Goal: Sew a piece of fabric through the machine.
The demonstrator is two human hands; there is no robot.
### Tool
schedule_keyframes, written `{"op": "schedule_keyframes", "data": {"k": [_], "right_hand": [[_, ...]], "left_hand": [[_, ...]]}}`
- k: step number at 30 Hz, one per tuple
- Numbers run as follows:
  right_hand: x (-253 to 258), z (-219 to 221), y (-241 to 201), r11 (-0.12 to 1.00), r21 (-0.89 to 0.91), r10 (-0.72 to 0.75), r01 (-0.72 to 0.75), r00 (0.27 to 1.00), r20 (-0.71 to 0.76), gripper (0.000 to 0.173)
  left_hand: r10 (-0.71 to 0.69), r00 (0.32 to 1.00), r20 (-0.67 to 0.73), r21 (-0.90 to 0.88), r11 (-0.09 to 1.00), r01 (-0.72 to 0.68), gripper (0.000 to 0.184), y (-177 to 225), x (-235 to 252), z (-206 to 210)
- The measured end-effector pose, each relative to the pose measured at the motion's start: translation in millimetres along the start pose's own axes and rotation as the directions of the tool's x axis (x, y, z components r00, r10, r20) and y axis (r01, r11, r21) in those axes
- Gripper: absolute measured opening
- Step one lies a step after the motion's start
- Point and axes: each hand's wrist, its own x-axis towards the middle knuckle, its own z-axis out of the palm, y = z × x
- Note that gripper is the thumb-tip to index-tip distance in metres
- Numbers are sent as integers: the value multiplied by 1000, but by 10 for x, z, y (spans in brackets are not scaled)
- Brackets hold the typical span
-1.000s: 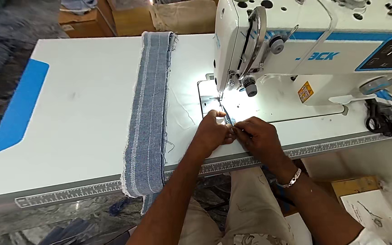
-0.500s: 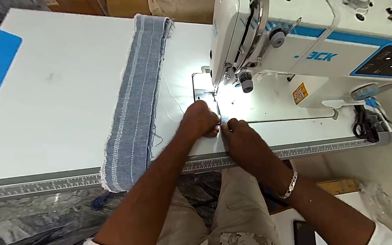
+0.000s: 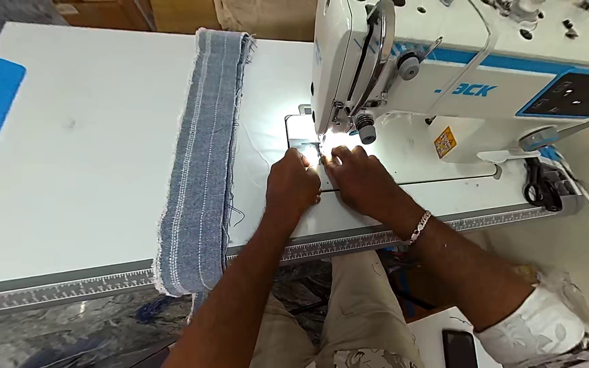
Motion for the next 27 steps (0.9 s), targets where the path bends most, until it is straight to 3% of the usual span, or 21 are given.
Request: {"op": "schedule_keyframes", "data": {"k": [5, 7, 9, 11, 13, 15, 19, 23, 27], "right_hand": [[-168, 52, 243, 918, 250, 329, -309, 943, -43, 43], [-129, 33, 364, 883, 302, 389, -358, 920, -45, 43], [-14, 54, 446, 905, 327, 317, -274, 945, -86, 41], [152, 125, 507, 956, 279, 129, -93, 985, -114, 40], [330, 254, 595, 981, 169, -72, 92, 990, -118, 55], [390, 270, 634, 982, 107, -147, 157, 984, -102, 57], [52, 11, 470, 991, 119, -63, 60, 998, 23, 47], [-380, -66, 578, 952, 302, -54, 36, 997, 51, 42], [-922, -505, 990, 870, 422, 250, -254, 966, 65, 35]], "left_hand": [[121, 993, 19, 166, 979, -122, 24, -112, -154, -13], [182, 983, 37, 273, 944, -185, 21, -110, -241, -18], [203, 978, 54, 368, 906, -208, 19, -32, -304, 10], [198, 977, 83, 443, 871, -214, 22, 66, -350, 55], [217, 970, 110, 494, 835, -242, 26, 114, -367, 117], [241, 961, 135, 532, 801, -276, 33, 129, -345, 167], [246, 954, 171, 622, 724, -298, 49, 176, -195, 180], [238, 957, 164, 676, 679, -285, 51, 199, -99, 212], [183, 963, 199, 668, 693, -270, 53, 278, -88, 181]]}}
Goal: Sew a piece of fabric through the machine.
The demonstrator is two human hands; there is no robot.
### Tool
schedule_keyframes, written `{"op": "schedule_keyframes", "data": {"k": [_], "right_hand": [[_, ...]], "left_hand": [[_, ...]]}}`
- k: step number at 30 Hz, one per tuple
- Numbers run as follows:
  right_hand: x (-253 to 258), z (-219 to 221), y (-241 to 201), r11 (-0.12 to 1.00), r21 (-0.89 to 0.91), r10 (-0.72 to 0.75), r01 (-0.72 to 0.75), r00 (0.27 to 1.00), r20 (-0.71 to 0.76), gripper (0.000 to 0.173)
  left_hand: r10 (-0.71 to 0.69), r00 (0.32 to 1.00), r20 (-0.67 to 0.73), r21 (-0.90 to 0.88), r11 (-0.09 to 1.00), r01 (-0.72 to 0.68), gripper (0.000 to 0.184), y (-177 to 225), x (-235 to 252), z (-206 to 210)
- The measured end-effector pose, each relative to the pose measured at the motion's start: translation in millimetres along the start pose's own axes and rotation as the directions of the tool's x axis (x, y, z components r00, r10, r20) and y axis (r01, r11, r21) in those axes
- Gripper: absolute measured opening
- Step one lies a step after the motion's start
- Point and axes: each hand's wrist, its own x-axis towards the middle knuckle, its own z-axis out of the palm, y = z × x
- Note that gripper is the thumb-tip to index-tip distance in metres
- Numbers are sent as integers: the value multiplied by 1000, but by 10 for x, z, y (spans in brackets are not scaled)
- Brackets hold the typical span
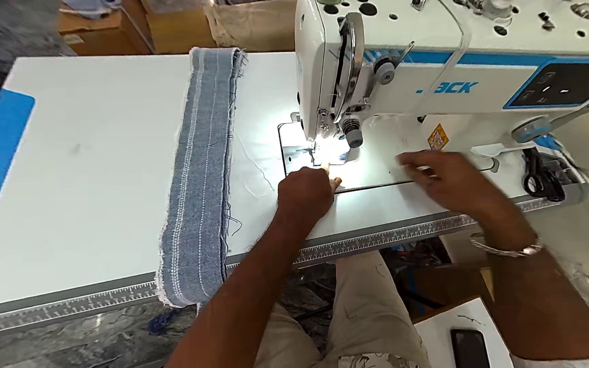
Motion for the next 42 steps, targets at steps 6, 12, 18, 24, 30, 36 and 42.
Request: {"op": "schedule_keyframes", "data": {"k": [6, 12, 18, 24, 30, 36, 42], "right_hand": [[-444, -259, 550, 944, -125, 220, -307, 863, -455, 40], [-485, 29, 728, 922, -216, 264, -320, 931, -253, 52], [-569, 41, 744, 937, -137, 287, -322, 931, -226, 51], [-642, -142, 329, 964, 197, 250, -178, 860, -445, 43], [-275, 491, 193, 976, 209, 5, 57, 959, -282, 40], [-510, 348, 347, 974, 212, 4, 82, 926, -378, 33], [-486, -1119, 553, 998, 50, 70, -49, 709, -702, 36]], "left_hand": [[-16, 1000, 17, 5, 1000, 16, 55, 12, 76, -40], [-45, 998, -43, 0, 999, 45, 55, 66, 38, -1], [-35, 998, -57, 5, 999, 36, 54, 77, 20, 42], [25, 962, -271, -5, 1000, -28, 47, -26, -73, 297], [156, 875, -458, -39, 980, -196, 34, -153, -251, 558], [225, 782, -581, -28, 955, -295, 30, -293, -482, 794], [244, 716, -655, -9, 944, -330, 34, -354, -578, 917]]}}
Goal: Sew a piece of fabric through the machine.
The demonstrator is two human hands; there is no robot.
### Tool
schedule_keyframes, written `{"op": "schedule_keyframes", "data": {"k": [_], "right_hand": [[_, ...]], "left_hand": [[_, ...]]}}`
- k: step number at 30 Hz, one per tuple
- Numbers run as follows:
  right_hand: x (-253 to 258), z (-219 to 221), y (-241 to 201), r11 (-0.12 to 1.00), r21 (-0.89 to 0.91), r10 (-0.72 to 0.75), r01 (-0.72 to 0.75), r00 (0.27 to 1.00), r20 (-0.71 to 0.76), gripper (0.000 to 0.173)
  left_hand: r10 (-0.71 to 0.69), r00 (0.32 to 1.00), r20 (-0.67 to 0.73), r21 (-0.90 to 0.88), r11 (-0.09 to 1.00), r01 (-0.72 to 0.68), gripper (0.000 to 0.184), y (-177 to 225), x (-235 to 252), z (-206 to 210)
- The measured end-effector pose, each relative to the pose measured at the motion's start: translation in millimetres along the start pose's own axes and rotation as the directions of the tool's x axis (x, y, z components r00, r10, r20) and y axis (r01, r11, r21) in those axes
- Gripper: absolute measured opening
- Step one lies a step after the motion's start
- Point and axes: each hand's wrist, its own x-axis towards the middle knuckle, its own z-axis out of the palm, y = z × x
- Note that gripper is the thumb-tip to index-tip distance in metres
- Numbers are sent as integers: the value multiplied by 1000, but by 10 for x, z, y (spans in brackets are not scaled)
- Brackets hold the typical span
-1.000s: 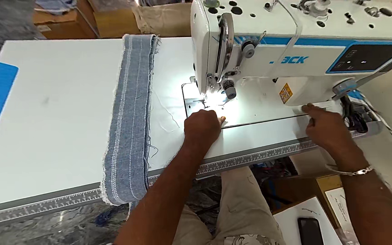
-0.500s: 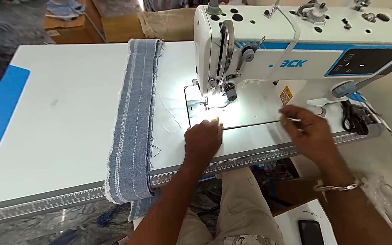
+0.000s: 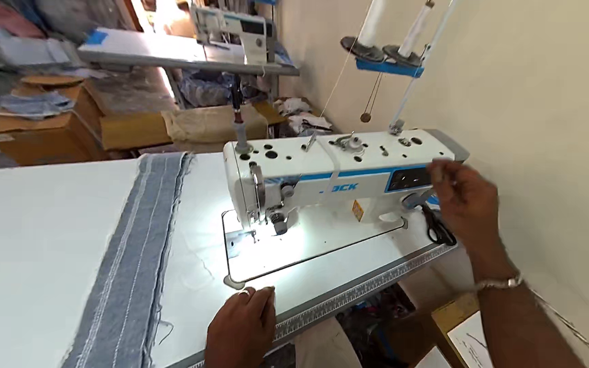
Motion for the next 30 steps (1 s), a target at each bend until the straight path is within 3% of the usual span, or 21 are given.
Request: {"op": "schedule_keyframes", "data": {"k": [2, 4, 6, 9, 17, 23, 25, 27, 28, 29, 30], "right_hand": [[600, -118, 182, 994, -100, 33, -33, 999, -3, 45], [1121, -108, 403, 980, -182, 109, -82, 983, 146, 55], [1481, -31, 612, 952, -287, 208, -104, 910, 358, 66], [1784, 121, 666, 903, -418, 315, -99, 813, 489, 81], [1807, 186, 600, 870, -474, 362, -138, 831, 422, 99], [1735, 219, 615, 879, -447, 326, -167, 895, 305, 93], [1556, 178, 504, 949, -287, 184, -129, 968, 173, 77], [1138, 77, 28, 995, 86, 44, -49, 997, 57, 70], [794, 29, -340, 930, 366, -55, 32, 997, 53, 62], [355, -23, -724, 783, 614, -196, 94, 975, 100, 57], [-83, -69, -1045, 617, 782, -324, 85, 933, 154, 63]], "left_hand": [[4, 1000, -18, -3, 1000, -4, 34, 2, 3, 7], [3, 1000, -20, -7, 1000, -3, 35, 19, -1, -5], [-4, 1000, -31, -11, 1000, 4, 35, 33, -25, -1], [-32, 998, -61, -4, 999, 32, 33, 45, -116, -2], [-77, 993, -87, -50, 996, 73, 28, 97, -348, -63], [-93, 996, -10, -69, 993, 92, 25, 91, -362, -97], [-82, 997, 6, -85, 993, 82, 24, 82, -378, -112], [-72, 997, 9, -99, 992, 72, 23, 69, -356, -118], [-72, 997, 9, -102, 992, 72, 22, 64, -340, -123], [-74, 997, 14, -104, 992, 75, 22, 67, -338, -135], [-73, 997, 21, -104, 992, 75, 21, 73, -336, -153]]}}
